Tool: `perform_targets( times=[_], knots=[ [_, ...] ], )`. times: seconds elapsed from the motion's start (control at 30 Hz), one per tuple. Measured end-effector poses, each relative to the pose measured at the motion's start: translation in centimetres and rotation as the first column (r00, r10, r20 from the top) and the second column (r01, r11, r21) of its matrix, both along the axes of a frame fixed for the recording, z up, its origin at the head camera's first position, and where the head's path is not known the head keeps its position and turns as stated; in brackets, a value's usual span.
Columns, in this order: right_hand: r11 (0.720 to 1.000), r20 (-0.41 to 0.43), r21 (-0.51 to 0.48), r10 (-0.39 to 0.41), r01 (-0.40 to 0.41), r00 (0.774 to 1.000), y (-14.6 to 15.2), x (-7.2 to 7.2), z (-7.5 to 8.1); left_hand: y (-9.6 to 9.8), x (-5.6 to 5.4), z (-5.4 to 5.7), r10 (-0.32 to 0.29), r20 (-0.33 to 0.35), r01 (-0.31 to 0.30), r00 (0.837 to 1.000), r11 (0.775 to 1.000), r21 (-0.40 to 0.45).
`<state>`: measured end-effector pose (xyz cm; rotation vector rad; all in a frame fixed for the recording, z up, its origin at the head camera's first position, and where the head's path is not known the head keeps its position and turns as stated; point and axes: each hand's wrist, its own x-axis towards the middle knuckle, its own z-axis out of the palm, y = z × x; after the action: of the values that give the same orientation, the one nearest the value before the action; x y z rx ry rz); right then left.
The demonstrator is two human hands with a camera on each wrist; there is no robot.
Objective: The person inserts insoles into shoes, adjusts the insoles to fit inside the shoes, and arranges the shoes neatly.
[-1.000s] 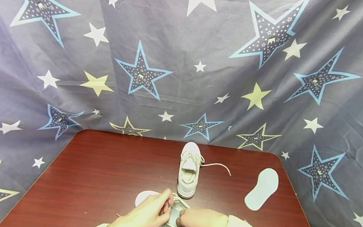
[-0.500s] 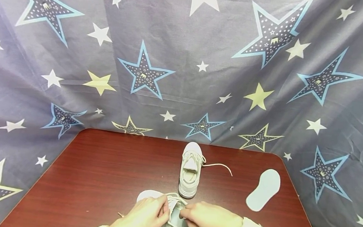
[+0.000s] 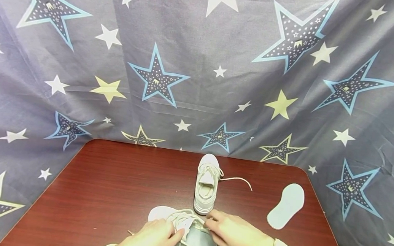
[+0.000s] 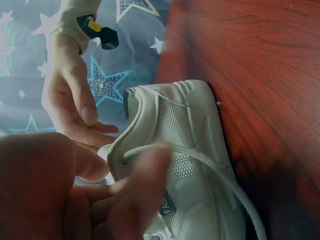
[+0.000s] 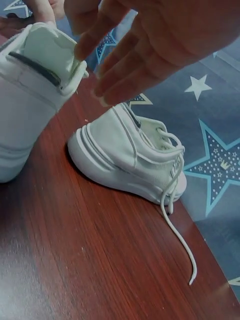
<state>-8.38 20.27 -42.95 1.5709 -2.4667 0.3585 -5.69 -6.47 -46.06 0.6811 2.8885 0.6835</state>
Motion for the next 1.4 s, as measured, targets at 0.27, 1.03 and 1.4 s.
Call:
perform_targets(
  times=[0.27,1.03,1.4],
  knots=[
    [0.999,-0.071,-0.021,-0.035,0.034,0.997,0.6,-0.1,-0.8,-0.3,0.3,-0.3,-0.024,0.181,0.020,0.983,1.000,0.022],
    [0.990,-0.084,0.023,-0.140,0.142,0.987,1.9,-0.4,-2.9,-0.4,-0.2,-2.3,-0.137,0.327,0.053,0.935,0.966,0.254],
    [0.986,-0.070,0.051,-0.152,0.156,0.986,3.0,-0.8,-3.5,-1.1,-0.1,-1.3,-0.018,0.297,-0.057,0.955,0.968,0.243]
  ],
)
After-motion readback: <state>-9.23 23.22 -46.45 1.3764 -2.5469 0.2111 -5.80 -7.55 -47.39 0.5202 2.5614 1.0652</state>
